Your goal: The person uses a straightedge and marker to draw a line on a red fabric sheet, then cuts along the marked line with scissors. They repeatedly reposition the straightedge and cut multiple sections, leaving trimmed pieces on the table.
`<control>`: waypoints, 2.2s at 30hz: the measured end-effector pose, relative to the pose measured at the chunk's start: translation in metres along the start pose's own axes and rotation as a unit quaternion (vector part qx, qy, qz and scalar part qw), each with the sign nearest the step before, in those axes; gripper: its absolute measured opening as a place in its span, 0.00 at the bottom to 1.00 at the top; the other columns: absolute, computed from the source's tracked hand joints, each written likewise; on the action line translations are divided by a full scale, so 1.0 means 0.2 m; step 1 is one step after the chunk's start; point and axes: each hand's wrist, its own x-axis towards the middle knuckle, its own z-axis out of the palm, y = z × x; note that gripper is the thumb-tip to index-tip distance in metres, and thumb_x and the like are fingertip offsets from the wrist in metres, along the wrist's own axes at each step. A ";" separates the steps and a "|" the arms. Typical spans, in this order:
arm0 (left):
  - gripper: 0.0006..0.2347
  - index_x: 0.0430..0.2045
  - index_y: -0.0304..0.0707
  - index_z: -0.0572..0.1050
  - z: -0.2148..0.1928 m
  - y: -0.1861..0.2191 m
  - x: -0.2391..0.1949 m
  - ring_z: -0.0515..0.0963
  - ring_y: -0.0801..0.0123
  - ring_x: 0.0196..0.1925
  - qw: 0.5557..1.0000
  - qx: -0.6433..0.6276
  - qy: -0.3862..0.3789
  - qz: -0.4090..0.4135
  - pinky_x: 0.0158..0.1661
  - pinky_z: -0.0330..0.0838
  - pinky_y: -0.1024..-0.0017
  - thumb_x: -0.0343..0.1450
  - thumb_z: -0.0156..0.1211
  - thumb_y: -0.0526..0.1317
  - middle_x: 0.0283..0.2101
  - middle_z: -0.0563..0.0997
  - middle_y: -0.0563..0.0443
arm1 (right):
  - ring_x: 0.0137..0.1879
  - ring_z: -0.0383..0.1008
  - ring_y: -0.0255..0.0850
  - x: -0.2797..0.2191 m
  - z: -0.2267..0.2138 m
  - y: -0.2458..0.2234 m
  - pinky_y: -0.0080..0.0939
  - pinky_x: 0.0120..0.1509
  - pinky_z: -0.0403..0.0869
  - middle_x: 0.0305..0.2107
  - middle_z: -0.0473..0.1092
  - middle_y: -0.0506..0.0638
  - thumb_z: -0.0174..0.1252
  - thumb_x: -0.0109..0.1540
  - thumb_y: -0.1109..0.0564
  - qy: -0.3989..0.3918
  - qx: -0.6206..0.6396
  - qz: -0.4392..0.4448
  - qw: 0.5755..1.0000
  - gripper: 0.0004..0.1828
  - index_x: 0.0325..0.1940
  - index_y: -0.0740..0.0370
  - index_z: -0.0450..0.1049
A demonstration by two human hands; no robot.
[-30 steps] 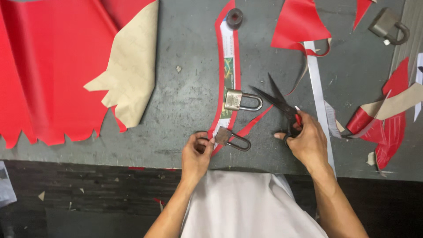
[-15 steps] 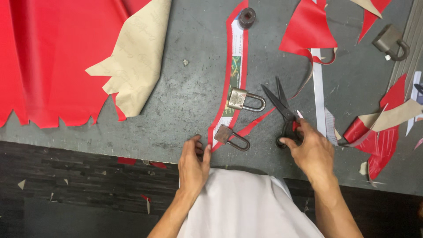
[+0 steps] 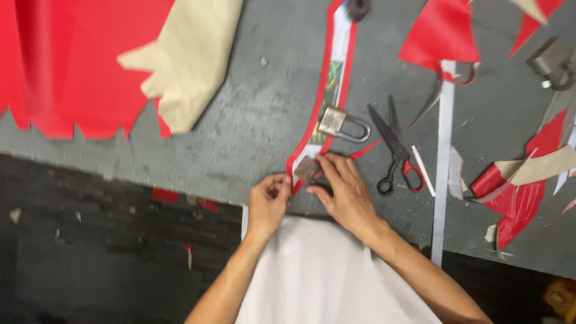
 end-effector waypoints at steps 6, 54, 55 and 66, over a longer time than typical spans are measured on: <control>0.14 0.36 0.31 0.83 -0.07 0.00 0.02 0.68 0.83 0.21 0.998 0.055 0.002 -0.021 0.22 0.61 0.77 0.77 0.52 0.44 0.19 0.76 0.58 | 0.56 0.68 0.54 -0.01 0.03 0.03 0.49 0.60 0.70 0.53 0.67 0.58 0.72 0.55 0.53 0.000 -0.013 -0.022 1.000 0.36 0.64 0.70 0.69; 0.08 0.24 0.39 0.83 -0.18 0.18 0.07 0.80 0.69 0.22 0.949 0.315 0.033 0.006 0.28 0.73 0.67 0.65 0.70 0.44 0.21 0.83 0.52 | 0.75 0.61 0.56 0.52 -0.18 0.39 0.59 0.77 0.61 0.68 0.63 0.57 0.63 0.68 0.46 0.063 -0.165 -0.190 0.966 0.28 0.67 0.63 0.71; 0.08 0.25 0.39 0.83 -0.23 0.19 0.07 0.80 0.69 0.23 0.944 0.328 0.030 0.017 0.29 0.73 0.67 0.65 0.70 0.44 0.22 0.83 0.51 | 0.75 0.60 0.56 0.52 -0.16 0.39 0.59 0.77 0.60 0.68 0.63 0.58 0.62 0.67 0.46 0.058 -0.173 -0.191 0.964 0.28 0.67 0.62 0.71; 0.09 0.36 0.52 0.85 -1.02 0.48 0.24 0.84 0.50 0.32 0.767 0.633 0.061 0.084 0.36 0.75 0.56 0.68 0.68 0.49 0.25 0.83 0.43 | 0.67 0.63 0.56 0.24 0.16 0.08 0.56 0.68 0.63 0.64 0.64 0.61 0.56 0.68 0.42 0.012 -0.170 -0.149 0.974 0.33 0.65 0.72 0.67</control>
